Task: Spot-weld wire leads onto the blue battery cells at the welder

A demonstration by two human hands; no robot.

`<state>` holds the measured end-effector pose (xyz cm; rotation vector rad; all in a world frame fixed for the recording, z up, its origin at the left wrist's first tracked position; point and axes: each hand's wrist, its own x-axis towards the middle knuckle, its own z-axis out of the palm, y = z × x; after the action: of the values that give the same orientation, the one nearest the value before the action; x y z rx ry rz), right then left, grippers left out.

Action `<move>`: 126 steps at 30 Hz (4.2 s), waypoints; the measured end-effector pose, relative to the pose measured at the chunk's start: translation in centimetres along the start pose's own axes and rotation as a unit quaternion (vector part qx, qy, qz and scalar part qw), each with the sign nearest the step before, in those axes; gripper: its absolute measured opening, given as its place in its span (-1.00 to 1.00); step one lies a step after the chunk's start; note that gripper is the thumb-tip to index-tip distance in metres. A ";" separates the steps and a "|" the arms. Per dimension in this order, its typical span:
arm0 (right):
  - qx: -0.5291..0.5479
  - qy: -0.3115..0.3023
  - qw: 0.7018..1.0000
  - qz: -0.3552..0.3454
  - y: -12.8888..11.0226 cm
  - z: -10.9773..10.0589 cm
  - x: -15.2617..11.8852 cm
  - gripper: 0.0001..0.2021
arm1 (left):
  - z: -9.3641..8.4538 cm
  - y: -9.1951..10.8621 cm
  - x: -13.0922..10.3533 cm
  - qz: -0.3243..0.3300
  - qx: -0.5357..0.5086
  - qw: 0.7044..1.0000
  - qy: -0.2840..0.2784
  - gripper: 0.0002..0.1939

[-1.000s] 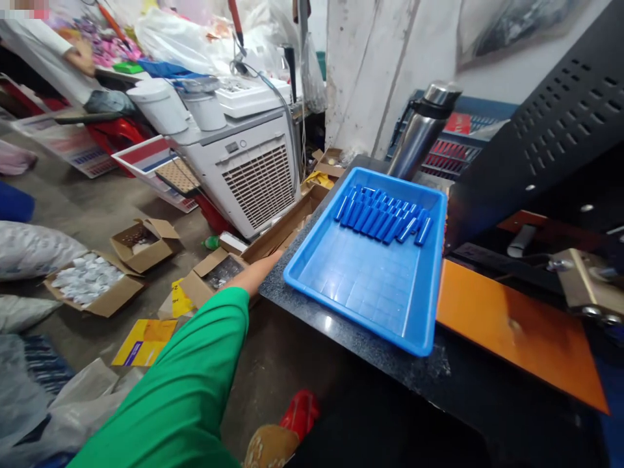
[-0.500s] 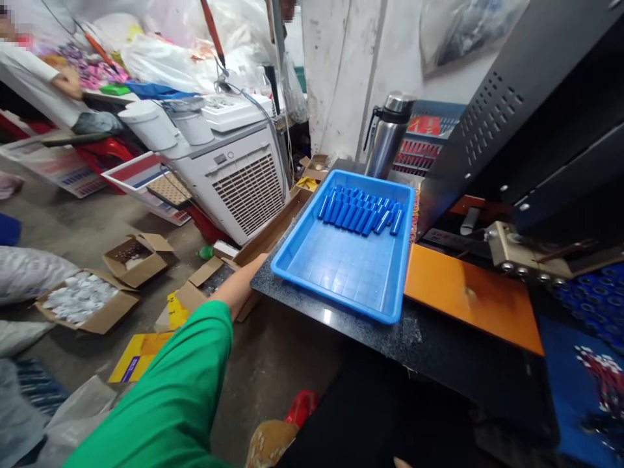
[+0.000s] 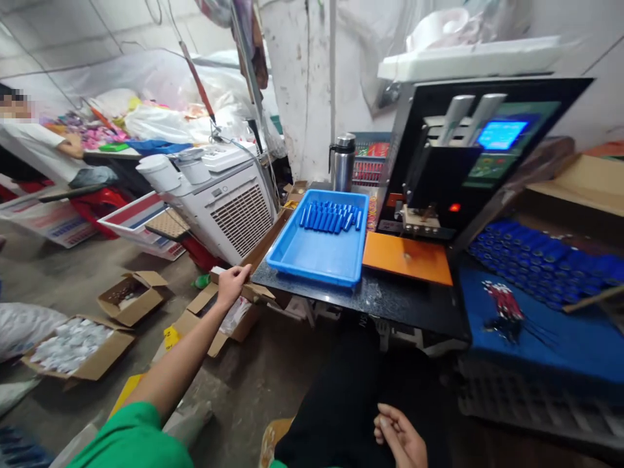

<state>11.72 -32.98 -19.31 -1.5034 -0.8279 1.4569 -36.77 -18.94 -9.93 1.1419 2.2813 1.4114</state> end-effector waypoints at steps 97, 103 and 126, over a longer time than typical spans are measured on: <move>0.283 -0.056 0.941 -0.176 -28.9 3.7 15.3 -0.65 | 21.0 28.6 -15.6 0.153 -0.205 0.887 -0.386 -0.69; 0.221 -0.077 0.955 -0.184 -28.2 3.7 15.3 -0.66 | 20.9 28.0 -14.9 0.098 -0.250 0.877 -0.397 -0.65; -0.040 -0.030 0.953 -0.299 -29.0 4.8 20.5 -0.77 | 19.0 25.2 3.3 0.296 0.261 0.889 -0.233 -0.71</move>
<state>11.92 -1.98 -1.30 -1.1237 -1.2608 1.0239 -16.04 1.82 2.10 2.2012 2.0719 0.5149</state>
